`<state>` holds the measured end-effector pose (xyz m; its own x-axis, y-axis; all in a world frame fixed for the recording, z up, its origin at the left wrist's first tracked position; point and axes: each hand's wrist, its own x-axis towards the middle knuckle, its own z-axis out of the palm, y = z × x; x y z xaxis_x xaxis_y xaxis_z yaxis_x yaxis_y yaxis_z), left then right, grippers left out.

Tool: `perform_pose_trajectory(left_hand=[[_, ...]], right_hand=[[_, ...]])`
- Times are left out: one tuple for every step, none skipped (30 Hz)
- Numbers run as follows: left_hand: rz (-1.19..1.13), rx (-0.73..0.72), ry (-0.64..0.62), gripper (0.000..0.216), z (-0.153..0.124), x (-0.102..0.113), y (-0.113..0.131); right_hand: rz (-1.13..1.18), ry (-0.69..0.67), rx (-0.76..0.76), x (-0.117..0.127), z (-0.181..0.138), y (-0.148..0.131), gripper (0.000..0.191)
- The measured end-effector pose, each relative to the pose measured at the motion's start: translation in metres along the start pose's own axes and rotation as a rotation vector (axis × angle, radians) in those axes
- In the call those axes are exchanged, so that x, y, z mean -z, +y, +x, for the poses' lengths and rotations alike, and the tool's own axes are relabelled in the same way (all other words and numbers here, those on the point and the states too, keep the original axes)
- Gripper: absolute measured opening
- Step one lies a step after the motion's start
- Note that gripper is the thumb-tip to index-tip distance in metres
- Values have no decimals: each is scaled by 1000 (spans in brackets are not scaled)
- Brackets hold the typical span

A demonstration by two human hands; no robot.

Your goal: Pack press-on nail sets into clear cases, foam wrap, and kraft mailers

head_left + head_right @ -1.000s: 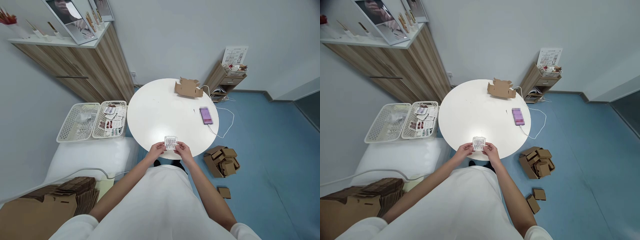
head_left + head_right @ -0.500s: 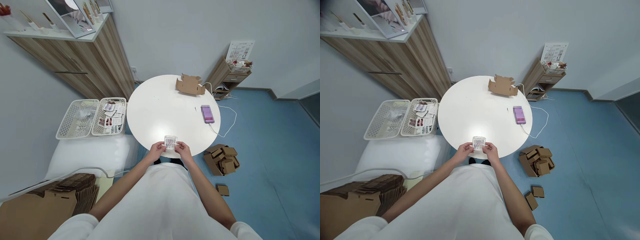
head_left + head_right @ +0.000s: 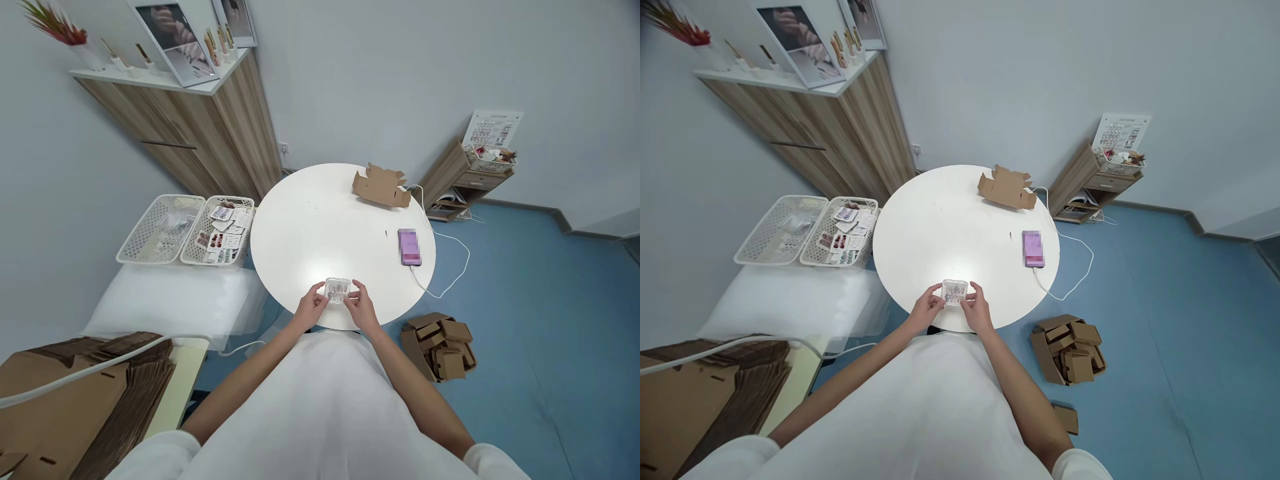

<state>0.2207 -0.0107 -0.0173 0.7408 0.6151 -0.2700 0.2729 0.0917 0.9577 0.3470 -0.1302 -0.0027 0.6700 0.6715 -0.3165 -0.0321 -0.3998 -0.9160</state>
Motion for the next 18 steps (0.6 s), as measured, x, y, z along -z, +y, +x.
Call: perform_pose_trajectory(left_hand=[[38,-14,-4,52,-1,-5,2],[68,-21,-7,50,-1,-10,4],[86,-22,-4,49,-1,-15,6],[92,-18,4,48,-2,-21,7],[88,-10,14,48,-2,-26,8],[78,-2,26,48,-3,-31,10],[70,5,40,48,-4,-35,11],[65,13,53,48,-5,-38,12],[63,21,63,47,-6,-41,14],[61,28,72,47,-7,-43,15],[57,32,87,47,-9,-45,17],[51,31,104,47,-10,-46,18],[47,27,124,48,-11,-46,18],[48,20,147,49,-12,-47,18],[58,11,168,50,-12,-47,17],[74,3,186,51,-13,-47,15],[92,-1,199,52,-13,-47,13],[107,-1,210,52,-12,-47,11]], right_hand=[[-41,-7,34,6,0,0,61],[-74,-13,72,12,-1,1,62],[-100,-23,111,18,-1,2,62],[-119,-37,147,24,-1,3,62],[-134,-60,178,30,-1,4,61],[-144,-87,202,35,0,6,61],[-151,-118,222,39,0,8,63],[-155,-147,238,43,1,10,65],[-156,-173,250,46,2,12,68],[-155,-192,259,48,3,14,71],[-151,-206,264,50,4,16,72],[-144,-216,264,50,5,17,72],[-135,-222,260,51,7,18,71],[-123,-227,252,50,8,19,69],[-112,-233,242,50,10,20,68],[-101,-242,232,49,12,21,66],[-92,-253,220,48,14,21,65],[-85,-261,209,46,16,22,64]])
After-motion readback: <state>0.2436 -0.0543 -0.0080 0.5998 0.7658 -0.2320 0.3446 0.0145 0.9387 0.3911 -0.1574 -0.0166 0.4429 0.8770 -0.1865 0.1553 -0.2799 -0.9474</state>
